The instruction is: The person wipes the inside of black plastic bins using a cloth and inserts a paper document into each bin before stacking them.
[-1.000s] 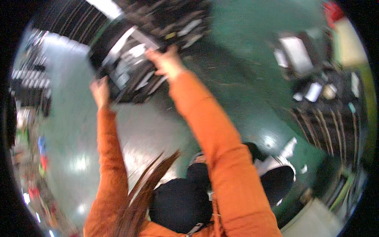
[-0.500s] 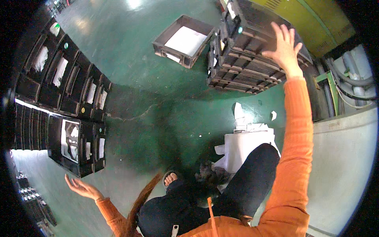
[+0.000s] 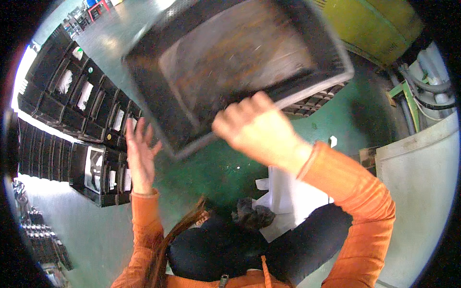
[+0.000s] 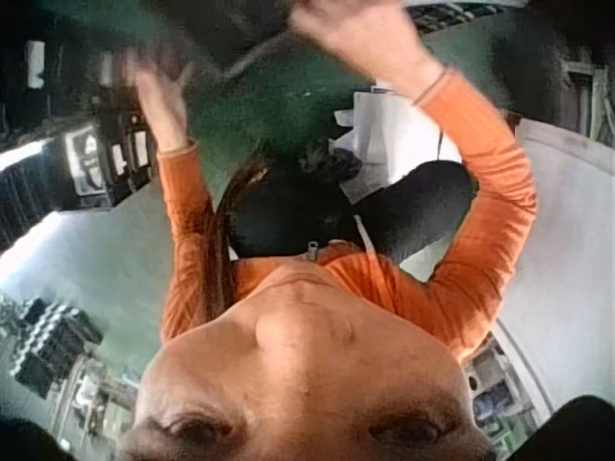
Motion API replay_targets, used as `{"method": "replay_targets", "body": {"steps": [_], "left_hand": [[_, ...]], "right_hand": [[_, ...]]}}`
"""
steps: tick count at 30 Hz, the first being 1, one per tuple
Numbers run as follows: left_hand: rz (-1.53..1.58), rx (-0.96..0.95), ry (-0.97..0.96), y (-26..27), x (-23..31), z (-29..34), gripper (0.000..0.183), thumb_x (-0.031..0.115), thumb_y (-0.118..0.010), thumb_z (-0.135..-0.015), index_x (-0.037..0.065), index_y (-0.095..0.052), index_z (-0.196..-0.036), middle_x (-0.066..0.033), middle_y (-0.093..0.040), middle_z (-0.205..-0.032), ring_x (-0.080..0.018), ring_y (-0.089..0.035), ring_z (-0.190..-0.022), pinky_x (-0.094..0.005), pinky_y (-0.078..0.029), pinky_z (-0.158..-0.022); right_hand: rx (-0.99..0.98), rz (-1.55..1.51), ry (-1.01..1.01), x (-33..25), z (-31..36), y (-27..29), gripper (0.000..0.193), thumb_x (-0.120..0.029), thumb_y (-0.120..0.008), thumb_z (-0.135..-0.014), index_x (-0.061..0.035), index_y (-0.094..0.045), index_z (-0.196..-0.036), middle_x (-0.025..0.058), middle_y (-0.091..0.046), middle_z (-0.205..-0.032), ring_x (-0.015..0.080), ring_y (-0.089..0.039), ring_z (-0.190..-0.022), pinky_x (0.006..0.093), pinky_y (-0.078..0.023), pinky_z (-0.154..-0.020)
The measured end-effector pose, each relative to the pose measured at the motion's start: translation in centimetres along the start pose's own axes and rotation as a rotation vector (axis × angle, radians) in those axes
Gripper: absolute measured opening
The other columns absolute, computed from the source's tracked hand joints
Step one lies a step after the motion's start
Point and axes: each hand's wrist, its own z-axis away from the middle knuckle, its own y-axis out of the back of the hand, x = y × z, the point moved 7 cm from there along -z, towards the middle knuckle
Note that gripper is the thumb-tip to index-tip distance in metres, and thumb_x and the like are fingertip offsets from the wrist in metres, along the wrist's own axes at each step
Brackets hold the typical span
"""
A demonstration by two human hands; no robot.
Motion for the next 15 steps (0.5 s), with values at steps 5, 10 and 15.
{"method": "replay_targets", "body": {"steps": [5, 10, 15], "left_hand": [[0.017, 0.169, 0.327, 3.6, -6.3, 2.4, 0.074, 0.005, -0.058, -0.072, -0.007, -0.023, -0.136, -0.0154, -0.048, -0.121, -0.0241, -0.051, -0.103, -0.0339, -0.038, -0.093], [0.132, 0.417, 0.367, 7.1, -12.1, 5.3, 0.073, -0.008, -0.052, -0.067, 0.0, -0.028, -0.136, -0.0087, -0.05, -0.113, -0.0207, -0.051, -0.101, -0.0283, -0.041, -0.088], [-0.111, 0.29, 0.126, 7.5, -11.4, 4.5, 0.08, -0.012, -0.051, -0.063, 0.002, -0.027, -0.138, -0.0082, -0.046, -0.122, -0.0171, -0.047, -0.108, -0.0257, -0.038, -0.09]], "right_hand": [[-0.051, -0.162, 0.139, -7.5, -2.1, -4.1, 0.017, -0.02, -0.055, -0.075, -0.0083, -0.058, -0.087, 0.003, -0.057, -0.076, 0.0178, -0.054, -0.075, 0.0319, -0.037, -0.072], [-0.218, -0.182, 0.179, -11.0, 1.9, -11.4, 0.024, -0.019, -0.056, -0.075, -0.0107, -0.06, -0.097, 0.0035, -0.057, -0.092, 0.0193, -0.051, -0.095, 0.0399, -0.036, -0.09], [-0.463, -0.19, 0.145, -11.5, 5.3, -15.3, 0.031, -0.019, -0.056, -0.077, -0.0124, -0.061, -0.107, 0.0074, -0.055, -0.113, 0.0229, -0.043, -0.118, 0.0514, -0.025, -0.103]]}}
